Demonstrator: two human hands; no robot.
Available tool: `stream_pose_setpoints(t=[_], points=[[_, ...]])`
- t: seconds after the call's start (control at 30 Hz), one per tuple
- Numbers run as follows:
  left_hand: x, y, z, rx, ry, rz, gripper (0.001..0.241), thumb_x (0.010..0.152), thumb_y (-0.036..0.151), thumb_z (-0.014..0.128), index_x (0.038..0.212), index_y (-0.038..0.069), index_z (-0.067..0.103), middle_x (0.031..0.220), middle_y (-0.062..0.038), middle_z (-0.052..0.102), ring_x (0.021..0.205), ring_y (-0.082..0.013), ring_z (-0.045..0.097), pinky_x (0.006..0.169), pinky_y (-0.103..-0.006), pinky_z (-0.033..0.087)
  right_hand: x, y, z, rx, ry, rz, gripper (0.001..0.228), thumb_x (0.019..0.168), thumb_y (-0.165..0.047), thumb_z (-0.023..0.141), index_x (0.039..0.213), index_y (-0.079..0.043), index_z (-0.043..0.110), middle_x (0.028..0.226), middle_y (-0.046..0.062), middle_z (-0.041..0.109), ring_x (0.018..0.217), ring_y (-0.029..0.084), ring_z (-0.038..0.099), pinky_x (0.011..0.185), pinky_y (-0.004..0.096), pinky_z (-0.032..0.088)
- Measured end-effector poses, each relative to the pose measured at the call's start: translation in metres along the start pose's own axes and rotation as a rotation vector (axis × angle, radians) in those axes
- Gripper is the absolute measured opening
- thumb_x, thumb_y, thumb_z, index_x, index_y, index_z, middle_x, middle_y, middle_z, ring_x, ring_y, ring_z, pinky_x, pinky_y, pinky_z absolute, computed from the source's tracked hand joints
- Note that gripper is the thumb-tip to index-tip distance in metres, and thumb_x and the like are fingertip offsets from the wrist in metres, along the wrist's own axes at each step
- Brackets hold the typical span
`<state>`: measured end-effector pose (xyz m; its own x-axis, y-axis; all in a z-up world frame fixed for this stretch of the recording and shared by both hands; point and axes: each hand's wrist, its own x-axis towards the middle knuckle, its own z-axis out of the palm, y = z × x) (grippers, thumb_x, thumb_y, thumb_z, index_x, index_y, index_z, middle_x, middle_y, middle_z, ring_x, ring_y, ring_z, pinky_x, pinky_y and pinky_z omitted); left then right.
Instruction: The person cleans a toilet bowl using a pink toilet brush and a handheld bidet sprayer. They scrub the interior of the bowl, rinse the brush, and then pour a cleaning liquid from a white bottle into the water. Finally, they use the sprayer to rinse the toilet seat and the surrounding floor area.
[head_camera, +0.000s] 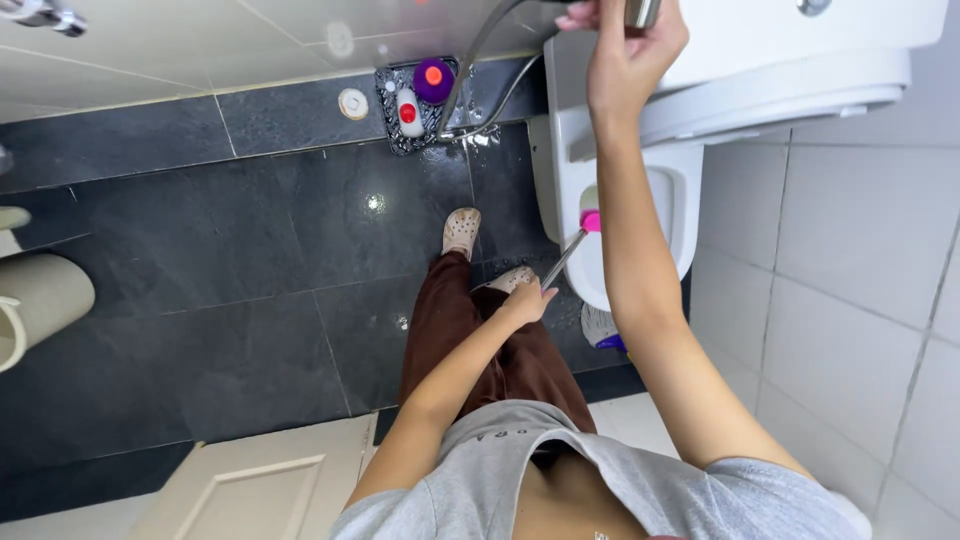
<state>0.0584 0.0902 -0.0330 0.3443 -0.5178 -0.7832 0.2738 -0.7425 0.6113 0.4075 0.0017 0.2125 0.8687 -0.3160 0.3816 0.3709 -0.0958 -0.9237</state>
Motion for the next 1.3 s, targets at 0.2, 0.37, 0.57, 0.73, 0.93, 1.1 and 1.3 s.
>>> stream_pose_setpoints(t=[0.2, 0.37, 0.57, 0.73, 0.93, 1.1, 1.3], points=[[0.018, -0.016, 0.012, -0.017, 0.060, 0.017, 0.077, 0.104, 0.051, 0.048, 0.144, -0.014, 0.039, 0.113, -0.035, 0.066, 0.103, -0.0443, 0.068, 0.088, -0.0456, 0.057, 0.032, 0.022, 0.031, -0.107, -0.148, -0.141, 0.020, 0.107, -0.003, 0.062, 0.093, 0.009, 0.069, 0.080, 0.016, 0.075, 0.072, 0.022, 0.078, 0.070, 0.036, 0.069], [0.024, -0.019, 0.009, -0.008, 0.058, 0.019, 0.072, 0.103, 0.050, 0.051, 0.135, -0.014, 0.047, 0.115, -0.035, 0.067, 0.105, -0.0440, 0.068, 0.090, -0.0458, 0.056, 0.023, 0.054, 0.056, -0.246, -0.123, 0.063, 0.018, 0.102, -0.007, 0.068, 0.090, 0.007, 0.071, 0.077, 0.011, 0.074, 0.067, 0.016, 0.078, 0.062, 0.029, 0.066], [0.007, 0.003, -0.023, 0.025, 0.044, 0.051, 0.061, 0.103, 0.042, 0.054, 0.128, -0.014, 0.052, 0.113, -0.034, 0.066, 0.101, -0.0454, 0.068, 0.088, -0.0499, 0.057, -0.002, 0.024, 0.032, -0.407, -0.114, 0.120, 0.025, 0.097, -0.017, 0.082, 0.104, 0.004, 0.071, 0.100, 0.011, 0.066, 0.074, 0.012, 0.067, 0.062, 0.024, 0.056], [0.025, 0.014, -0.021, 0.092, 0.019, 0.015, 0.041, 0.100, 0.026, 0.054, 0.113, -0.012, 0.064, 0.102, -0.034, 0.069, 0.089, -0.0473, 0.072, 0.080, -0.0515, 0.060, -0.117, 0.005, -0.071, -0.499, -0.055, 0.214, 0.029, 0.100, -0.015, 0.078, 0.124, -0.004, 0.066, 0.128, 0.009, 0.066, 0.087, 0.011, 0.068, 0.072, 0.025, 0.056], [0.012, 0.095, -0.040, 0.200, -0.062, -0.032, 0.027, 0.088, 0.011, 0.056, 0.090, -0.013, 0.068, 0.082, -0.031, 0.070, 0.071, -0.0380, 0.077, 0.058, -0.0431, 0.062, -0.343, 0.022, -0.208, -0.959, 0.103, 0.803, 0.048, 0.086, 0.007, 0.057, 0.130, -0.010, 0.067, 0.121, 0.027, 0.058, 0.107, 0.044, 0.060, 0.095, 0.049, 0.050], [-0.001, 0.127, -0.020, 0.144, -0.250, 0.080, 0.043, 0.100, 0.022, 0.051, 0.080, -0.013, 0.067, 0.070, -0.022, 0.069, 0.055, -0.0283, 0.068, 0.052, -0.0387, 0.056, -0.356, -0.051, -0.209, -0.556, -0.033, 0.739, 0.077, 0.075, 0.023, 0.056, 0.144, -0.009, 0.053, 0.149, 0.031, 0.033, 0.116, 0.042, 0.056, 0.091, 0.040, 0.051], [0.004, 0.185, 0.004, 0.034, -0.317, 0.126, 0.042, 0.102, 0.033, 0.059, 0.099, -0.008, 0.070, 0.070, -0.007, 0.069, 0.061, -0.0165, 0.067, 0.055, -0.0311, 0.053, -0.375, -0.046, -0.290, -0.615, 0.104, 0.510, 0.055, 0.083, 0.027, 0.054, 0.129, -0.002, 0.063, 0.138, 0.017, 0.054, 0.118, 0.033, 0.065, 0.099, 0.037, 0.055]])
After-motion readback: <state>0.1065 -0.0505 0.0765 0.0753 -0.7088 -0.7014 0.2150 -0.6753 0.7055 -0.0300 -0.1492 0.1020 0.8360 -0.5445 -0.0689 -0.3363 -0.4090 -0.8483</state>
